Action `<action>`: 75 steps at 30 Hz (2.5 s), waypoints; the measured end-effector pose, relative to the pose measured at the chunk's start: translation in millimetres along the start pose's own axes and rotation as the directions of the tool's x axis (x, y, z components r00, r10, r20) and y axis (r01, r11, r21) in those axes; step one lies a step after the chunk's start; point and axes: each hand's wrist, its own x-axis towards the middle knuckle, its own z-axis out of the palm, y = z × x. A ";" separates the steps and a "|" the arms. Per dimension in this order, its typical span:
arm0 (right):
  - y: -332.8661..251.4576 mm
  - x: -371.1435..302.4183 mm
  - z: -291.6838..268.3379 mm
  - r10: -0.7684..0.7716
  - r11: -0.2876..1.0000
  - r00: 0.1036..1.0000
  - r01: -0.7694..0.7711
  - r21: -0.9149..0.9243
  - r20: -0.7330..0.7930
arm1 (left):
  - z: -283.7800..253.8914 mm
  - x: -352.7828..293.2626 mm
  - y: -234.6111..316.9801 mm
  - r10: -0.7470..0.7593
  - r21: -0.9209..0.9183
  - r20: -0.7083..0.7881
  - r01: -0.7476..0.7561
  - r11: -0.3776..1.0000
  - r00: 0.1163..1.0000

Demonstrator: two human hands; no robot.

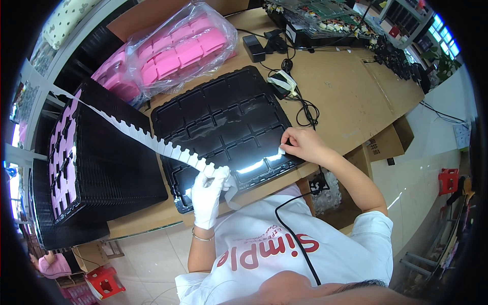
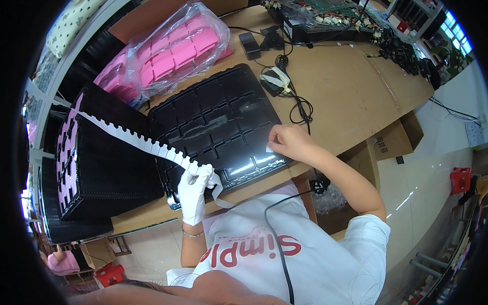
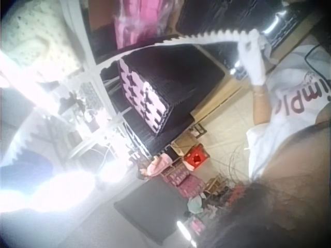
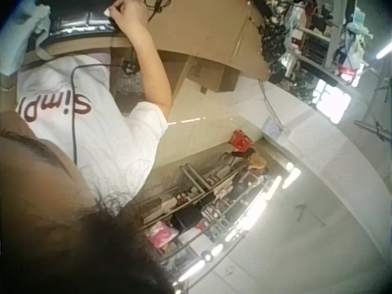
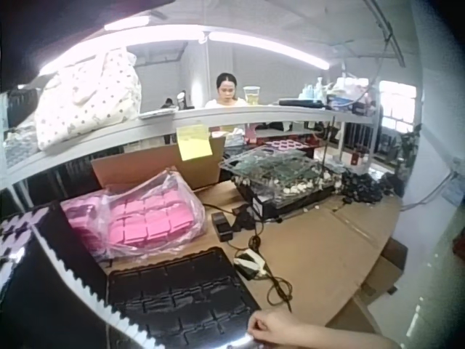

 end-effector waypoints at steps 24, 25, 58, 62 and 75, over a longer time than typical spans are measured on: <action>-2.4 3.6 8.5 -0.062 0.993 0.997 0.065 -0.095 0.033 | -3.5 -0.6 -8.8 0.030 0.047 -0.034 -0.028 0.998 0.999; -2.0 2.4 3.4 -0.115 0.991 0.989 0.120 -0.055 0.097 | -3.7 -0.2 -8.5 0.026 0.050 -0.029 -0.024 0.998 0.999; 18.9 -11.0 -123.8 -0.440 0.857 0.303 -0.139 -0.496 -0.845 | -79.4 64.3 60.1 0.496 0.685 0.002 -0.362 0.632 0.868; -45.7 150.3 -66.3 -0.722 0.692 0.429 0.458 -0.558 -0.543 | -57.9 153.1 70.6 0.561 0.680 0.154 -0.499 0.537 0.813; -68.0 375.6 32.1 -0.633 0.643 0.774 0.537 -0.546 0.016 | -19.7 253.3 89.5 0.534 0.799 0.208 -0.457 0.390 0.819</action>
